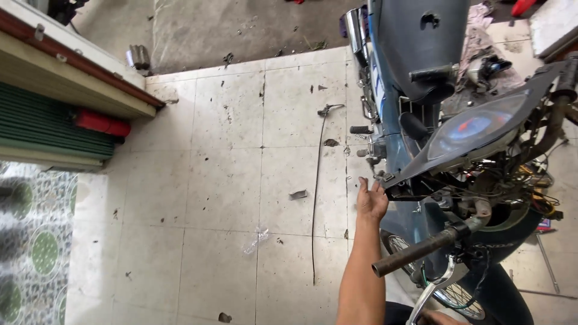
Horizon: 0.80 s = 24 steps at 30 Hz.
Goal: Detaching handlebar components and plastic covers from a motorcycle using a screwdriver.
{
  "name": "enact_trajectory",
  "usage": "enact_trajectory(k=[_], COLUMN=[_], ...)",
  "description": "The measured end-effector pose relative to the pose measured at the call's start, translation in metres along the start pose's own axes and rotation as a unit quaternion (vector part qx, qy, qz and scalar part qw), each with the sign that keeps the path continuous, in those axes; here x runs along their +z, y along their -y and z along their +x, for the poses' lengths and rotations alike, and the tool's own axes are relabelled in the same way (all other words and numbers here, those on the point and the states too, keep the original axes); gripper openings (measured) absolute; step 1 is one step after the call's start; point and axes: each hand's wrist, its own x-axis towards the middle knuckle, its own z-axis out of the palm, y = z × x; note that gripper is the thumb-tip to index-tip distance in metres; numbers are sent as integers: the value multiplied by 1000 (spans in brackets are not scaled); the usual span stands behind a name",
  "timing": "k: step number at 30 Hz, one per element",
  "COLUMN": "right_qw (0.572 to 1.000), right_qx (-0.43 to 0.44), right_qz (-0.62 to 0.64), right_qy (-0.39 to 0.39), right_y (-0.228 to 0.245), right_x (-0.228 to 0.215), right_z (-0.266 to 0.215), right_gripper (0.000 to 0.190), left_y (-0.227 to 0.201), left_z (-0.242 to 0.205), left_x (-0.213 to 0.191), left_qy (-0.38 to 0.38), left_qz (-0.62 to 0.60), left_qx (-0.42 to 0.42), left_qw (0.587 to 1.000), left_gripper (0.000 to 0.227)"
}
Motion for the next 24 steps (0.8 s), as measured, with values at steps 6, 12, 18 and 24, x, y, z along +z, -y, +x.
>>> enact_trajectory(k=[6,12,18,24], right_qw=[752,935,989,996], right_qx=[230,124,125,61], right_qz=[-600,-301,-1,-11], right_qy=[147,142,76,68], right_y=[121,97,20,3], right_x=[-131,-79,-75,-78], right_z=[-222,-213,-177,-159], right_gripper=[45,48,27,14], left_y=[-19,-61,-39,-82], left_z=[-44,-170,-184,-170], left_x=[12,-18,-76,-78], left_qy=[-44,57,140,127], left_qz=[30,197,287,482], left_qx=[18,-30,51,4], left_qw=[998,978,946,867], left_gripper=[78,63,51,55])
